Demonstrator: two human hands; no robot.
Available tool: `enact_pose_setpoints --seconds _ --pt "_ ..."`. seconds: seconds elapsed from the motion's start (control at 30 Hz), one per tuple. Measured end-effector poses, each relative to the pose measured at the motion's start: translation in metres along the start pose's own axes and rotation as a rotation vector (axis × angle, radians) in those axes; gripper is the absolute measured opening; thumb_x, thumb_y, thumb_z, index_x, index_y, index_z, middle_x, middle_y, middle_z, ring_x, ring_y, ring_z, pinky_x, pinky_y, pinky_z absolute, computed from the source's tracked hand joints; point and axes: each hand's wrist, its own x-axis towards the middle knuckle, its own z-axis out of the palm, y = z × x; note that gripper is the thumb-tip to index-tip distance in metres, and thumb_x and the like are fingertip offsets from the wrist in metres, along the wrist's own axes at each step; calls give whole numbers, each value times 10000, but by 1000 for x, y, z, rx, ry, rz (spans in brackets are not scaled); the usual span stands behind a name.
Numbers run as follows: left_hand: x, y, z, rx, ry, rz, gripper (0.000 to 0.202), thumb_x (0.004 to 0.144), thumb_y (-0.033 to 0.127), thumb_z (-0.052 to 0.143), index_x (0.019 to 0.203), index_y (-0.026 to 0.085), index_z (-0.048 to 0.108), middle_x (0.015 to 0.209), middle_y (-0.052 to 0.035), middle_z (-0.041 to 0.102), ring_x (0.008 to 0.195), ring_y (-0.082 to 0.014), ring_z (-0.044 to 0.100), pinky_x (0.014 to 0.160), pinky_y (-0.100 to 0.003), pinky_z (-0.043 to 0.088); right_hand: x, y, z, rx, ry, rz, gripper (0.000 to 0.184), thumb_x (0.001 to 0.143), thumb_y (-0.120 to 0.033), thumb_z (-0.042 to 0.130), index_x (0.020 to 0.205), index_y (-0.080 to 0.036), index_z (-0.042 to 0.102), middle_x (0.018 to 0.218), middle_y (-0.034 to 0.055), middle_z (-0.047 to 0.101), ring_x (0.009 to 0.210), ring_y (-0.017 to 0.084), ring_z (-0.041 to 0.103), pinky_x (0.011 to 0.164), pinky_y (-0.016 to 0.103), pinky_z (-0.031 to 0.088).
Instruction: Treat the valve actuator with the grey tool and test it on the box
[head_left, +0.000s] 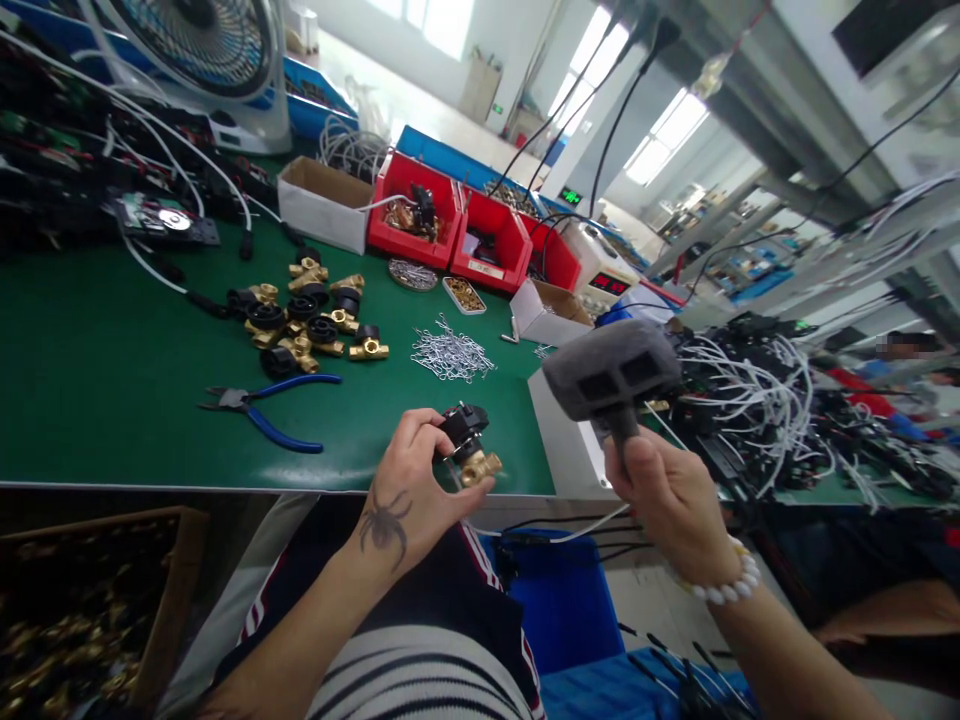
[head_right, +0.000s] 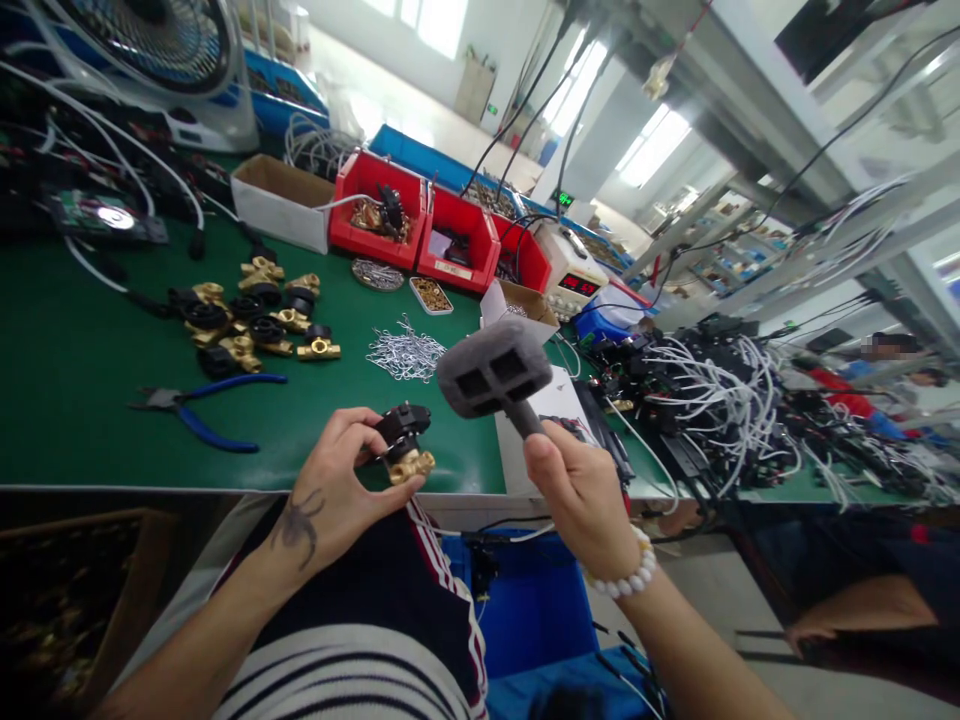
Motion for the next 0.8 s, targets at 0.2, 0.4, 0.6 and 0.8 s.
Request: enact_pose_setpoints --seconds 0.2,0.4,0.6,0.8 --pt "0 2 0 20 12 25 325 673 279 780 775 185 486 1044 -81 535 985 -226 588 869 -391 547 0 3 6 -76 -199 -47 581 946 -686 277 604 -228 382 455 -41 370 404 117 338 442 257 206" --pt "-1 1 0 0 18 24 346 660 277 786 781 183 476 1056 -82 531 965 -219 591 840 -392 562 0 4 7 18 -81 13 587 969 -662 203 617 -230 386 470 -37 373 405 118 347 435 248 238" --pt "-1 0 0 -19 8 16 319 669 279 782 772 174 499 1063 -91 519 992 -233 589 875 -423 561 2 3 7 -15 -111 -10 587 949 -687 253 607 -228 382 465 -38 371 408 114 336 442 253 221" --pt "0 -1 -1 -22 6 2 321 668 286 785 766 173 502 1068 -92 524 1004 -233 588 881 -429 560 2 2 10 -47 -259 -16 594 942 -695 246 610 -226 394 463 -32 400 411 121 368 440 252 217"
